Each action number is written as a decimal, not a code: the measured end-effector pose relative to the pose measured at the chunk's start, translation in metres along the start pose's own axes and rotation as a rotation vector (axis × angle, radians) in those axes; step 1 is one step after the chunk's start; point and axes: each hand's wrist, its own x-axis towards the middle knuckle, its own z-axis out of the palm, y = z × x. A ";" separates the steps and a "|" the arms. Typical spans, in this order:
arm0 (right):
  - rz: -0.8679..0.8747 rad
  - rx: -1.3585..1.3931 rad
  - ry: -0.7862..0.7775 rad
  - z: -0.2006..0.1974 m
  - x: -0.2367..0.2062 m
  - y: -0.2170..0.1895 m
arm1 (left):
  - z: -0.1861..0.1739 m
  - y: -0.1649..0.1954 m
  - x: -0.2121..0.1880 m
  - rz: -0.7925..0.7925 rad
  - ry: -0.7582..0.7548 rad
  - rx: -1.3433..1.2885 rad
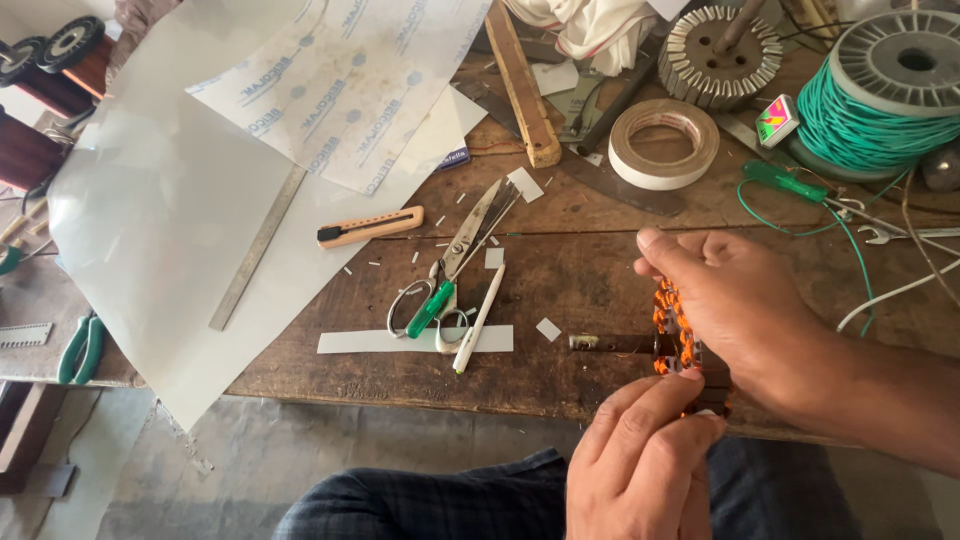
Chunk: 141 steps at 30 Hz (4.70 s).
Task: The person inserts small white insulating paper pieces into the slots of a copper-wound motor armature. They use a green screwdriver to press the paper into place and a white marker to mark the slots. The person works methodically around the armature, handling the paper and tools with both hands.
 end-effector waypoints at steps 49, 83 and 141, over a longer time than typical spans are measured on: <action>0.034 0.106 -0.016 0.003 -0.010 -0.007 | 0.003 -0.007 0.006 -0.524 0.016 -0.252; -0.011 0.098 -0.008 0.005 -0.009 -0.003 | -0.002 -0.003 0.008 -0.367 -0.108 0.029; 0.456 0.425 -0.185 -0.006 0.008 0.025 | -0.040 -0.061 0.062 0.108 -0.525 -0.109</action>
